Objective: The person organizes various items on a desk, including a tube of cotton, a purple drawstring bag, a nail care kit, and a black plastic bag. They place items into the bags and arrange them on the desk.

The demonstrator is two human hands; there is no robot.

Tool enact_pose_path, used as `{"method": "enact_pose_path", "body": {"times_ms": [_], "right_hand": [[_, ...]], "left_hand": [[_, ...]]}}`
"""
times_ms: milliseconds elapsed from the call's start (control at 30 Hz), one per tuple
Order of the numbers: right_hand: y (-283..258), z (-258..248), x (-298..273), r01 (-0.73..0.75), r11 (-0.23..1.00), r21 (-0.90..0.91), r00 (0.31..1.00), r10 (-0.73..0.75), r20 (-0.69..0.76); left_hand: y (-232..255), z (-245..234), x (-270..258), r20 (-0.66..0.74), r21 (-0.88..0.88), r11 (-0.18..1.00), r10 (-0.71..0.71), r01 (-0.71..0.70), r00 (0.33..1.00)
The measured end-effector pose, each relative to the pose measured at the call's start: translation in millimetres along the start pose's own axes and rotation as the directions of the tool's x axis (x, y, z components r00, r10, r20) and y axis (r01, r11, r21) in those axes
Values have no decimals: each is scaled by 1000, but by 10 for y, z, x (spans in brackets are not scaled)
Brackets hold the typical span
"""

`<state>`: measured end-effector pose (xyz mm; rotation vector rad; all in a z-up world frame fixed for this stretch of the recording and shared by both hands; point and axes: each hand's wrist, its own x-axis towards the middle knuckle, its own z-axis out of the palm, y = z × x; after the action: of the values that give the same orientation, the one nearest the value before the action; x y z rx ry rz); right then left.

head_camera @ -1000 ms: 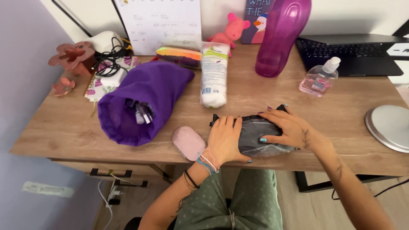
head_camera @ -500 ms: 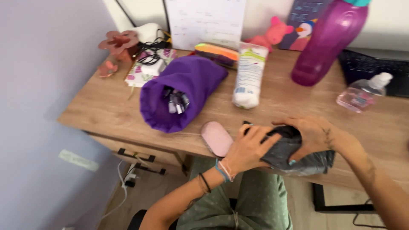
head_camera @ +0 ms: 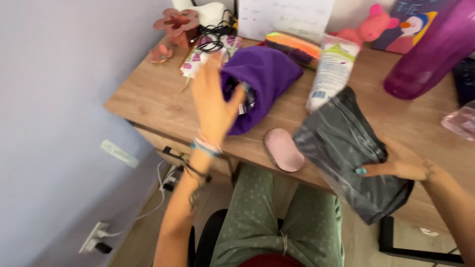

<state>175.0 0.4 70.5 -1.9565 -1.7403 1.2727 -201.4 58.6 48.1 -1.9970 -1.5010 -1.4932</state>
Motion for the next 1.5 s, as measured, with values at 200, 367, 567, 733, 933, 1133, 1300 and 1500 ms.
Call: {"method": "enact_pose_path", "body": {"times_ms": [200, 367, 567, 733, 933, 1133, 1300, 1500], "right_hand": [[-50, 957, 311, 77, 916, 393, 990, -116, 77], [-881, 1313, 330, -114, 892, 437, 969, 2, 248], [-1106, 1595, 595, -102, 876, 471, 965, -27, 260], [-1093, 1637, 633, -98, 951, 295, 971, 27, 236], [-1054, 1667, 631, 56, 971, 231, 978, -100, 182], [-753, 1597, 851, 99, 671, 735, 994, -40, -97], [-579, 1574, 999, 151, 489, 859, 987, -31, -155], [-1017, 1251, 326, 165, 861, 482, 986, -128, -109]], "left_hand": [[-1149, 259, 86, 338, 44, 991, -136, 128, 931], [-1088, 215, 147, 248, -59, 998, -21, 36, 969], [-803, 99, 251, 203, 65, 995, 62, -77, 977], [-801, 84, 288, 511, 48, 987, -157, 154, 845], [-860, 216, 229, 180, 31, 994, 100, -107, 979], [-529, 164, 79, 123, 80, 887, 443, -454, 888], [96, 136, -266, 86, -15, 882, 471, -472, 878], [226, -46, -388, 211, -176, 892, 447, -416, 869]]}}
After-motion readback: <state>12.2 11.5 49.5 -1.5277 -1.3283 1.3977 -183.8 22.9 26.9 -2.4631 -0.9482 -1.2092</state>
